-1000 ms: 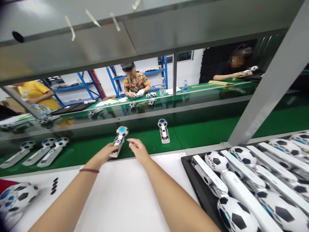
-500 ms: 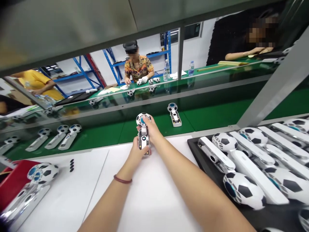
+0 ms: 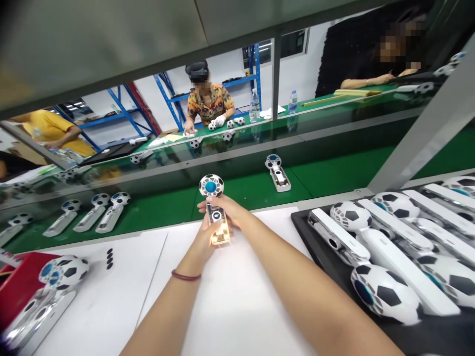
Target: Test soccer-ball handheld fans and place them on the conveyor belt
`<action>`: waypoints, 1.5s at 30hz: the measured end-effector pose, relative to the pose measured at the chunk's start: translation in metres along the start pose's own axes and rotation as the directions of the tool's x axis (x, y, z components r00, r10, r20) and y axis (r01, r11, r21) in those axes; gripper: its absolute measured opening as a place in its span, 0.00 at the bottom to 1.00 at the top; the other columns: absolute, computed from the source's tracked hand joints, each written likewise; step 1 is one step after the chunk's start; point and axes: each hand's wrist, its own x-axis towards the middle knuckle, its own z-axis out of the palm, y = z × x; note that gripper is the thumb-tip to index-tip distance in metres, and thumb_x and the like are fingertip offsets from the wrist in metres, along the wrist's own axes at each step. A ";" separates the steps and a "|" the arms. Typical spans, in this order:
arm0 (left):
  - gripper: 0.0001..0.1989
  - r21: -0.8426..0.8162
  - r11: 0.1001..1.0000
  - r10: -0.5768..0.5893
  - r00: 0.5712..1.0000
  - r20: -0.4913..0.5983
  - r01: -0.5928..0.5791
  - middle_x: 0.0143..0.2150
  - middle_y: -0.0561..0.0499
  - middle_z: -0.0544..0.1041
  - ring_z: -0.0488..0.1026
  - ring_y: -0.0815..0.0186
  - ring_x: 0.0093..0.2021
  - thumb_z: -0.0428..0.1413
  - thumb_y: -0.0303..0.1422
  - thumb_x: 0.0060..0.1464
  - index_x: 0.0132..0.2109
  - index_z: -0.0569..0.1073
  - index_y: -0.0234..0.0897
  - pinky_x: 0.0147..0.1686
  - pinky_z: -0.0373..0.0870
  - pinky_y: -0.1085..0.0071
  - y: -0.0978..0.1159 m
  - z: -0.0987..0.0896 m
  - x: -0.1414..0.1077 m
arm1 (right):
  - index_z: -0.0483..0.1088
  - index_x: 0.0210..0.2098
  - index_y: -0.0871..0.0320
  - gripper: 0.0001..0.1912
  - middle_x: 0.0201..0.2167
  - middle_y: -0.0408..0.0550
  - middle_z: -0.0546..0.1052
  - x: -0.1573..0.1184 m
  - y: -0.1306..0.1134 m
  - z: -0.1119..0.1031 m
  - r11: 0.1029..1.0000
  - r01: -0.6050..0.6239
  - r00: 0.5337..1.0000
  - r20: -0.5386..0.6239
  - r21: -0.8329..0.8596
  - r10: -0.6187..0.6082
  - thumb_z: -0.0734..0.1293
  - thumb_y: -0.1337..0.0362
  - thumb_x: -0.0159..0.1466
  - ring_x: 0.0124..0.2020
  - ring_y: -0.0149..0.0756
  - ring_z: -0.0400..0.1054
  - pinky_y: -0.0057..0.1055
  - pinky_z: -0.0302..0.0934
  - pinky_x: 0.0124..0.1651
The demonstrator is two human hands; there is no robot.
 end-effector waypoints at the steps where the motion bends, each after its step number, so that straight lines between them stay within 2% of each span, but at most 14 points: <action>1: 0.36 -0.004 1.000 0.002 1.000 0.003 -0.002 0.35 0.51 0.71 0.72 0.65 0.26 0.62 0.38 0.41 0.56 0.55 0.43 0.27 0.70 0.66 0.000 0.000 0.000 | 0.66 0.42 0.61 0.18 0.34 0.50 0.76 0.000 0.000 -0.002 1.000 -0.023 0.999 0.029 -0.010 0.024 0.68 0.58 0.54 0.36 0.37 0.71 0.32 0.66 0.38; 5: 0.38 -0.002 1.000 -0.017 1.000 0.015 0.017 0.36 0.51 0.70 0.72 0.64 0.26 0.62 0.38 0.41 0.58 0.53 0.45 0.27 0.71 0.65 0.001 0.001 -0.001 | 0.70 0.40 0.61 0.16 0.29 0.47 0.76 0.001 -0.001 -0.008 0.997 -0.073 0.996 0.059 -0.022 0.074 0.68 0.59 0.54 0.30 0.34 0.70 0.31 0.65 0.36; 8: 0.41 0.011 1.000 -0.014 1.000 0.007 0.014 0.39 0.49 0.71 0.72 0.65 0.26 0.62 0.38 0.42 0.60 0.50 0.47 0.27 0.71 0.65 0.001 0.002 -0.001 | 0.71 0.36 0.61 0.14 0.28 0.47 0.75 0.003 0.001 -0.010 0.996 -0.087 0.995 0.057 -0.010 0.088 0.69 0.59 0.53 0.29 0.35 0.70 0.31 0.65 0.35; 13: 0.41 0.012 1.000 0.013 1.000 0.023 -0.013 0.38 0.49 0.72 0.72 0.65 0.26 0.62 0.40 0.41 0.60 0.51 0.47 0.28 0.71 0.65 -0.002 0.000 0.001 | 0.70 0.33 0.60 0.13 0.29 0.47 0.75 0.004 0.004 -0.011 0.994 -0.104 0.993 0.059 0.019 0.103 0.69 0.58 0.53 0.30 0.35 0.70 0.31 0.65 0.35; 19: 0.40 -0.002 1.000 0.019 1.000 0.016 -0.019 0.41 0.49 0.71 0.72 0.64 0.29 0.62 0.39 0.41 0.60 0.52 0.47 0.30 0.72 0.64 -0.002 0.000 0.001 | 0.70 0.33 0.60 0.13 0.29 0.48 0.75 0.003 0.004 -0.011 0.996 -0.089 0.995 0.056 0.018 0.087 0.69 0.58 0.53 0.31 0.36 0.70 0.31 0.65 0.35; 25: 0.37 0.028 1.000 0.002 1.000 -0.005 -0.002 0.37 0.50 0.71 0.72 0.64 0.27 0.62 0.39 0.42 0.57 0.54 0.42 0.29 0.71 0.64 -0.001 0.002 0.000 | 0.69 0.33 0.61 0.13 0.29 0.47 0.75 0.003 0.004 -0.011 0.996 -0.083 0.996 0.044 0.019 0.082 0.69 0.58 0.52 0.29 0.35 0.70 0.30 0.64 0.34; 34: 0.36 0.008 1.000 0.029 0.999 0.035 -0.029 0.33 0.51 0.71 0.72 0.64 0.28 0.62 0.39 0.42 0.56 0.53 0.40 0.33 0.71 0.63 -0.003 -0.002 0.002 | 0.69 0.31 0.60 0.13 0.27 0.46 0.75 0.007 0.008 -0.015 0.997 -0.078 0.996 0.031 0.023 0.078 0.69 0.57 0.51 0.29 0.34 0.70 0.28 0.64 0.33; 40: 0.33 0.035 0.999 -0.008 0.995 0.099 0.005 0.38 0.49 0.72 0.73 0.64 0.33 0.62 0.34 0.44 0.54 0.55 0.40 0.38 0.70 0.63 -0.003 -0.004 0.000 | 0.69 0.31 0.61 0.13 0.26 0.46 0.74 0.007 0.008 -0.015 0.993 -0.116 0.993 0.023 0.008 0.116 0.69 0.57 0.51 0.28 0.33 0.69 0.28 0.64 0.32; 45: 0.32 0.050 0.999 -0.001 0.996 0.093 -0.004 0.37 0.49 0.71 0.73 0.64 0.33 0.62 0.34 0.43 0.53 0.55 0.39 0.38 0.70 0.62 -0.003 -0.004 0.000 | 0.69 0.31 0.61 0.12 0.26 0.46 0.74 0.007 0.007 -0.015 0.991 -0.136 0.991 0.017 0.004 0.136 0.68 0.58 0.52 0.28 0.33 0.69 0.29 0.64 0.32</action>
